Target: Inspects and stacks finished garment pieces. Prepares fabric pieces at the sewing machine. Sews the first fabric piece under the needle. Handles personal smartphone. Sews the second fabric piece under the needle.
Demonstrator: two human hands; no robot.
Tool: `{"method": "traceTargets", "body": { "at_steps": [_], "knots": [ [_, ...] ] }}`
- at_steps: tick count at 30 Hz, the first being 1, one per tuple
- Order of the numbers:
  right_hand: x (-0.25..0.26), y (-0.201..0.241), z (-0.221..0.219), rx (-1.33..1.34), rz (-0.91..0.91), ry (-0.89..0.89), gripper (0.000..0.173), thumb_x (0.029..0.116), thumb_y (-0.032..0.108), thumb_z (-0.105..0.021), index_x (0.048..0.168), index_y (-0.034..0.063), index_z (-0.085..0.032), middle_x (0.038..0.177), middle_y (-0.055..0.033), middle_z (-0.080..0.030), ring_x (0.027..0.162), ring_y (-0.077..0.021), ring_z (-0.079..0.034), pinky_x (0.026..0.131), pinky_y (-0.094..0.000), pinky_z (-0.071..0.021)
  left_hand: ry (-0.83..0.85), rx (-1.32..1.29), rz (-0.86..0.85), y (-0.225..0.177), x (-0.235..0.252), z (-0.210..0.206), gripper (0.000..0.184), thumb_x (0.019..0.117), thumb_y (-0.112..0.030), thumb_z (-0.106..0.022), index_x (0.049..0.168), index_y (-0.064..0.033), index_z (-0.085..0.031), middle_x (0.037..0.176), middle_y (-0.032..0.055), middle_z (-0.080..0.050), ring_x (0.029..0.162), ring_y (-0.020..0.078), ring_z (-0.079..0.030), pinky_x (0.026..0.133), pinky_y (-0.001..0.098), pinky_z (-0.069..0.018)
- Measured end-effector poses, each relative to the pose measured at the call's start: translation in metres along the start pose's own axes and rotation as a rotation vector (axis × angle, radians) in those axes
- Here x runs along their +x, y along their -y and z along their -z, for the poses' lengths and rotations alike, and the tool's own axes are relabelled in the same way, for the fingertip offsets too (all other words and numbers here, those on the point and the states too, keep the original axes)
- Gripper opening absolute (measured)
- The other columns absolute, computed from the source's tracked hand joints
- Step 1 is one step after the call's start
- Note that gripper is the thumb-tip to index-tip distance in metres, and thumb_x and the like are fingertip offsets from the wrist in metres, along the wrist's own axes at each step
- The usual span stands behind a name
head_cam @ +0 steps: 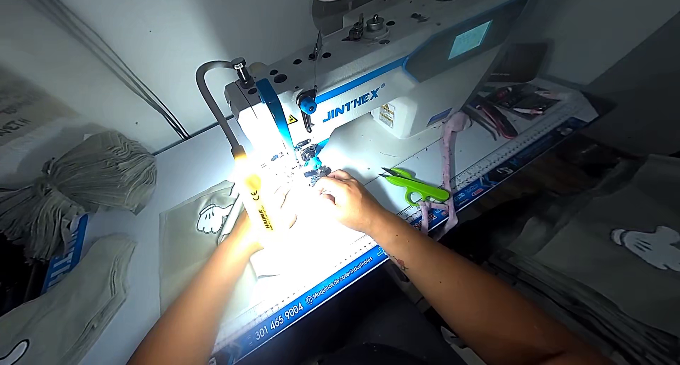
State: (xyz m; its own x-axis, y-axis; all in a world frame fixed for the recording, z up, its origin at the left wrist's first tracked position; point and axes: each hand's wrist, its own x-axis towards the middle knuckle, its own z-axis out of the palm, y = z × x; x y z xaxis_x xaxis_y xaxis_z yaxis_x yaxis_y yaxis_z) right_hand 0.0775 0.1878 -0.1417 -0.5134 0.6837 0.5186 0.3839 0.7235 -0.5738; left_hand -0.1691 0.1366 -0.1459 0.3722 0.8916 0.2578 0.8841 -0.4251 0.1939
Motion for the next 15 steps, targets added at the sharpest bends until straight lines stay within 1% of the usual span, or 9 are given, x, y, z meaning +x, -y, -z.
{"method": "traceTargets", "body": {
  "at_steps": [1, 4, 5, 7, 9, 12, 14, 15],
  "knots": [
    [-0.0001, 0.0001, 0.0002, 0.003, -0.001, -0.001, 0.015, 0.0879, 0.001, -0.062, 0.096, 0.0071, -0.073, 0.09, -0.0025, -0.074, 0.101, -0.0209, -0.068, 0.095, -0.0376, -0.0522, -0.005, -0.001, -0.002, -0.0011, 0.0011, 0.0009, 0.059, 0.0986, -0.046, -0.045, 0.143, -0.01, -0.06, 0.141, 0.0081, -0.062, 0.134, 0.022, -0.055, 0.11, 0.0462, -0.0423],
    [-0.0001, -0.0002, 0.0004, 0.002, 0.005, -0.005, 0.014, 0.0875, 0.002, -0.062, 0.095, 0.0074, -0.073, 0.088, -0.0017, -0.074, 0.098, -0.019, -0.068, 0.095, -0.0353, -0.0518, -0.001, 0.0, 0.006, -0.0012, 0.0032, 0.0009, 0.06, 0.0985, -0.045, -0.045, 0.144, -0.0088, -0.059, 0.143, 0.0095, -0.061, 0.136, 0.0233, -0.054, 0.112, 0.0482, -0.0405],
    [-0.0001, -0.0001, 0.0006, 0.004, 0.003, -0.005, 0.014, 0.0876, 0.002, -0.062, 0.095, 0.0074, -0.073, 0.088, -0.0018, -0.073, 0.098, -0.0191, -0.068, 0.094, -0.0354, -0.0519, -0.001, 0.005, 0.011, -0.0009, 0.0037, 0.0006, 0.059, 0.0984, -0.046, -0.044, 0.144, -0.0099, -0.059, 0.144, 0.0083, -0.061, 0.137, 0.0225, -0.053, 0.113, 0.0479, -0.0399],
    [0.0, 0.0004, 0.0013, 0.012, -0.006, 0.002, 0.013, 0.0883, 0.003, -0.062, 0.095, 0.0066, -0.073, 0.088, -0.0036, -0.073, 0.097, -0.0214, -0.068, 0.092, -0.0382, -0.0532, 0.033, -0.001, 0.04, -0.0006, 0.0034, 0.0012, 0.061, 0.0986, -0.046, -0.044, 0.148, -0.0127, -0.055, 0.15, 0.0064, -0.055, 0.142, 0.022, -0.047, 0.117, 0.0493, -0.0349],
    [0.0001, -0.0005, 0.0009, 0.017, -0.015, 0.001, 0.012, 0.0887, 0.003, -0.062, 0.094, 0.0066, -0.072, 0.087, -0.0039, -0.072, 0.096, -0.0214, -0.067, 0.091, -0.0381, -0.0536, 0.034, -0.01, 0.06, 0.0012, 0.0016, -0.001, 0.06, 0.0989, -0.047, -0.046, 0.15, -0.0153, -0.054, 0.15, 0.0037, -0.055, 0.142, 0.02, -0.048, 0.117, 0.0472, -0.0359],
    [0.0005, -0.0018, -0.0004, 0.014, -0.011, -0.01, 0.012, 0.0887, 0.004, -0.061, 0.093, 0.0074, -0.072, 0.085, -0.0026, -0.071, 0.095, -0.0198, -0.067, 0.09, -0.0364, -0.0533, 0.013, -0.007, 0.057, 0.0018, 0.0007, -0.0024, 0.059, 0.0989, -0.046, -0.046, 0.147, -0.0141, -0.056, 0.147, 0.0041, -0.058, 0.139, 0.0201, -0.05, 0.114, 0.0464, -0.0392],
    [0.0006, -0.0017, -0.0003, 0.01, -0.008, -0.015, 0.012, 0.089, 0.004, -0.061, 0.092, 0.0077, -0.072, 0.085, -0.0025, -0.072, 0.096, -0.0203, -0.068, 0.09, -0.0367, -0.0539, 0.009, -0.017, 0.059, 0.0015, 0.0008, -0.0018, 0.056, 0.0992, -0.044, -0.047, 0.146, -0.0147, -0.057, 0.148, 0.0037, -0.057, 0.14, 0.0192, -0.049, 0.116, 0.0454, -0.0378],
    [0.0004, -0.0018, -0.0003, 0.011, -0.008, -0.018, 0.012, 0.0891, 0.004, -0.061, 0.093, 0.0078, -0.072, 0.085, -0.0024, -0.072, 0.097, -0.0204, -0.068, 0.09, -0.0368, -0.0543, -0.014, -0.027, 0.052, 0.0026, 0.0005, -0.0034, 0.054, 0.0992, -0.043, -0.048, 0.144, -0.0151, -0.058, 0.144, 0.0039, -0.059, 0.138, 0.0188, -0.051, 0.114, 0.0445, -0.04]
  ]
}}
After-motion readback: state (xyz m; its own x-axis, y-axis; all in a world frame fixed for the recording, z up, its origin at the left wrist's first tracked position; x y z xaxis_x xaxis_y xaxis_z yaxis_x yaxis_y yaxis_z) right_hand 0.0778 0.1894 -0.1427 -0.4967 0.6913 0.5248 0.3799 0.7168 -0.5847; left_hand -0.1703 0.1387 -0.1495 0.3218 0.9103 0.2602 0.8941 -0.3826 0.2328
